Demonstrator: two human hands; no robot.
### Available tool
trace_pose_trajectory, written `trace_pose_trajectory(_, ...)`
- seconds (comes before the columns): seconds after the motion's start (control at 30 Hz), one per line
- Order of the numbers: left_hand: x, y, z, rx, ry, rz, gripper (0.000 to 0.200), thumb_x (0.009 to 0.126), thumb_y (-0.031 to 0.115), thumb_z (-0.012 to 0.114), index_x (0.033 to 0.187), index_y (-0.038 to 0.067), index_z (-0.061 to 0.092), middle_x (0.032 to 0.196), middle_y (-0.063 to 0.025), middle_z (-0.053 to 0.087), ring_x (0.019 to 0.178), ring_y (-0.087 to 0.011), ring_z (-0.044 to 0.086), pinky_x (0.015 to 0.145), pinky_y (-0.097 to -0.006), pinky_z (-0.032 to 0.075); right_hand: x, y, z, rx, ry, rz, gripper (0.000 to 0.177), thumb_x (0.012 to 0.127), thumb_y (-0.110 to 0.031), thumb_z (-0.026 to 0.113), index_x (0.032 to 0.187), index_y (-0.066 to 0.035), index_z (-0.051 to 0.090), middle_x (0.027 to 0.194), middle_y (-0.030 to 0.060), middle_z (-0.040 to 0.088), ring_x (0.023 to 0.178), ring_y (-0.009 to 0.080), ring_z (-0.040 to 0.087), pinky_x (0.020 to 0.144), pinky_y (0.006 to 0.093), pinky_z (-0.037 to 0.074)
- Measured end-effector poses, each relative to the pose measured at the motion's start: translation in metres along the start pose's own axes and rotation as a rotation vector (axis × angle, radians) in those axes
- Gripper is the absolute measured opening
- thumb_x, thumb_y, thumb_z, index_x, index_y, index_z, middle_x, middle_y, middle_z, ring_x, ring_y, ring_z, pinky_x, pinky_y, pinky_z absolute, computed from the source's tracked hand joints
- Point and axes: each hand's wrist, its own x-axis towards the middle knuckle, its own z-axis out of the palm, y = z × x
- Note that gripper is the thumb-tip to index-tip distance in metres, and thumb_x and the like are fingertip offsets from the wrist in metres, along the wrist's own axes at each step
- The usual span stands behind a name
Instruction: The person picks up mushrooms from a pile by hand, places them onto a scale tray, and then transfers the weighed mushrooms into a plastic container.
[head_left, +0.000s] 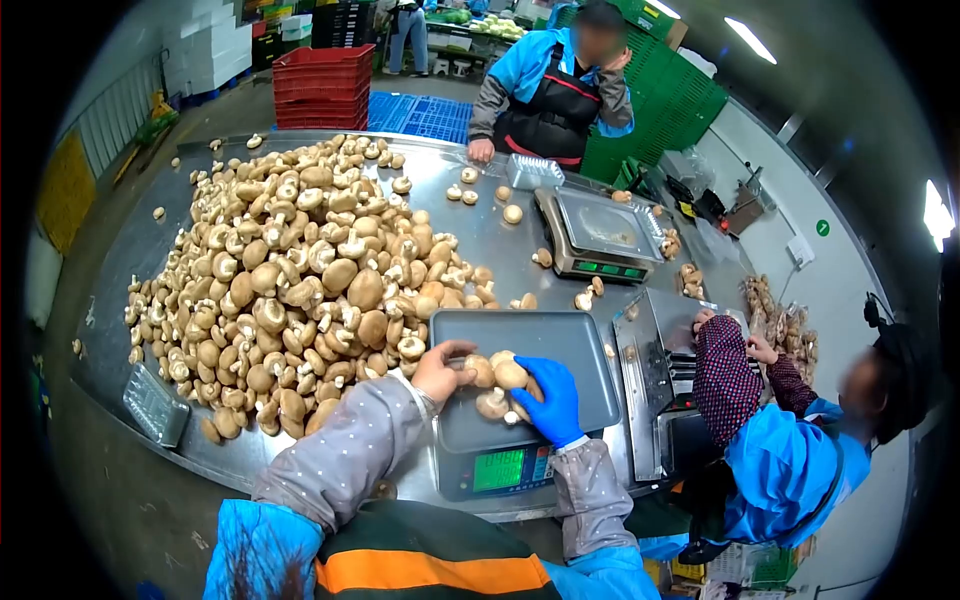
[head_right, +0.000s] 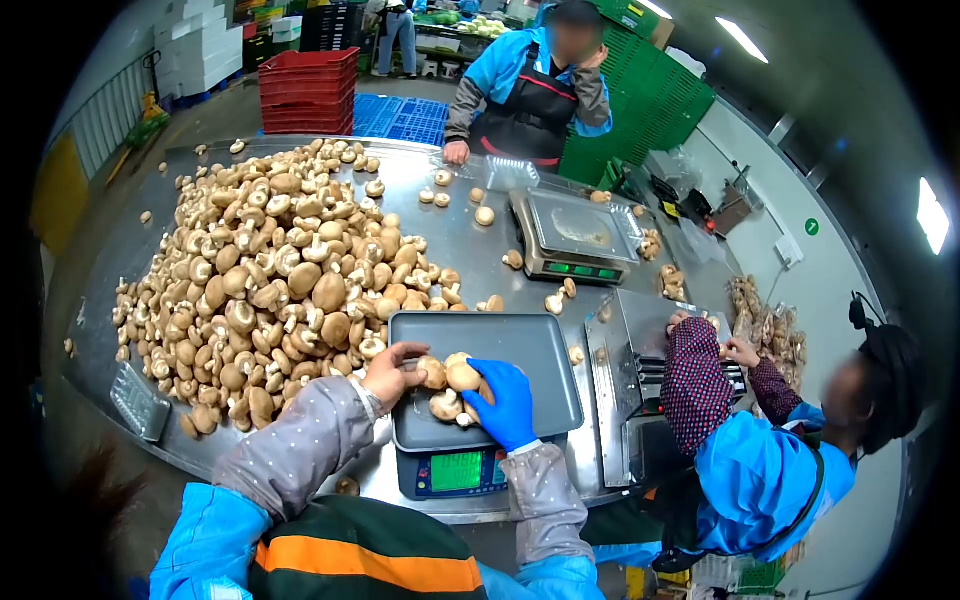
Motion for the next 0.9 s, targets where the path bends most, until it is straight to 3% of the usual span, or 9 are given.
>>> trace_pose_trajectory(0.23, -0.013, -0.010, 0.008, -0.236, 0.022, -0.074, 0.050, 0.078, -0.020, 0.049, 0.125, -0.002, 0.047, 0.123, -0.0155, 0.053, 0.118, -0.0259, 0.053, 0.102, -0.0355, 0.043, -0.005, 0.006, 0.001, 0.013, -0.008, 0.044, 0.045, 0.072, -0.021, 0.073, 0.113, -0.006, 0.062, 0.107, 0.0144, 0.063, 0.099, 0.0353, 0.058, 0.088, 0.0426, 0.044)
trace_pose_trajectory(0.37, -0.041, 0.017, 0.024, 0.834, 0.011, 0.291, 0.041, 0.073, -0.008, 0.062, 0.112, -0.001, 0.056, 0.113, -0.0180, 0.057, 0.105, -0.0322, 0.058, 0.090, -0.0386, 0.048, -0.006, 0.002, 0.000, 0.017, 0.006, 0.038, 0.044, 0.071, -0.019, 0.073, 0.112, -0.006, 0.062, 0.106, 0.0146, 0.064, 0.098, 0.0360, 0.059, 0.088, 0.0434, 0.045)
trace_pose_trajectory(0.4, -0.040, 0.010, 0.021, 1.028, 0.066, 0.617, 0.042, 0.067, -0.002, 0.067, 0.108, -0.001, 0.058, 0.112, -0.0217, 0.056, 0.104, -0.0393, 0.054, 0.089, -0.0429, 0.046, -0.005, 0.000, -0.002, 0.031, -0.005, 0.034, 0.045, 0.071, -0.018, 0.073, 0.113, -0.007, 0.062, 0.108, 0.0144, 0.063, 0.100, 0.0360, 0.058, 0.089, 0.0432, 0.044)
trace_pose_trajectory(0.47, -0.042, 0.002, 0.017, 1.300, 0.155, 0.610, 0.057, 0.064, 0.004, 0.070, 0.118, -0.001, 0.053, 0.114, -0.0228, 0.055, 0.109, -0.0403, 0.052, 0.095, -0.0413, 0.043, -0.004, -0.004, -0.005, 0.062, -0.024, 0.025, 0.047, 0.070, -0.017, 0.073, 0.115, -0.007, 0.062, 0.112, 0.0141, 0.062, 0.104, 0.0358, 0.057, 0.092, 0.0428, 0.044)
trace_pose_trajectory(0.57, -0.044, 0.008, 0.018, 1.234, 0.140, 0.561, 0.079, 0.064, 0.021, 0.077, 0.132, -0.001, 0.043, 0.120, -0.0264, 0.053, 0.113, -0.0413, 0.052, 0.099, -0.0394, 0.042, -0.008, 0.010, -0.007, -0.009, -0.097, -0.084, 0.050, 0.072, -0.016, 0.073, 0.120, -0.008, 0.060, 0.122, 0.0139, 0.058, 0.113, 0.0346, 0.054, 0.098, 0.0419, 0.041)
trace_pose_trajectory(0.67, -0.038, 0.025, 0.028, 1.006, 0.035, 0.090, 0.098, 0.065, 0.039, 0.080, 0.140, -0.003, 0.032, 0.125, -0.0305, 0.051, 0.116, -0.0404, 0.052, 0.102, -0.0397, 0.041, -0.011, 0.013, -0.011, 0.238, -0.056, 0.075, 0.053, 0.077, -0.018, 0.073, 0.127, -0.009, 0.056, 0.130, 0.0125, 0.054, 0.120, 0.0322, 0.051, 0.103, 0.0408, 0.039)
trace_pose_trajectory(0.7, -0.031, 0.026, 0.025, 0.998, 0.013, 0.037, 0.105, 0.066, 0.058, 0.075, 0.135, -0.011, 0.034, 0.127, -0.0342, 0.049, 0.118, -0.0399, 0.052, 0.101, -0.0396, 0.041, -0.013, 0.017, -0.014, 0.360, -0.032, 0.173, 0.053, 0.084, -0.023, 0.069, 0.132, -0.008, 0.051, 0.133, 0.0144, 0.051, 0.121, 0.0288, 0.050, 0.103, 0.0396, 0.039)
trace_pose_trajectory(0.8, -0.011, 0.028, 0.030, 0.987, 0.040, -0.159, 0.109, 0.066, 0.063, 0.071, 0.133, -0.014, 0.034, 0.125, -0.0322, 0.050, 0.117, -0.0411, 0.053, 0.101, -0.0397, 0.042, -0.029, 0.041, -0.018, 0.352, 0.109, 0.593, 0.054, 0.088, -0.028, 0.066, 0.135, -0.007, 0.048, 0.130, 0.0174, 0.053, 0.118, 0.0269, 0.053, 0.099, 0.0379, 0.042)
trace_pose_trajectory(0.9, -0.003, 0.034, 0.032, 0.967, 0.006, -0.273, 0.110, 0.066, 0.067, 0.069, 0.129, -0.017, 0.037, 0.124, -0.0335, 0.051, 0.117, -0.0384, 0.053, 0.099, -0.0360, 0.042, -0.046, 0.065, -0.015, 0.249, 0.027, 0.755, 0.056, 0.091, -0.035, 0.062, 0.135, -0.004, 0.047, 0.123, 0.0188, 0.057, 0.111, 0.0256, 0.056, 0.095, 0.0353, 0.044)
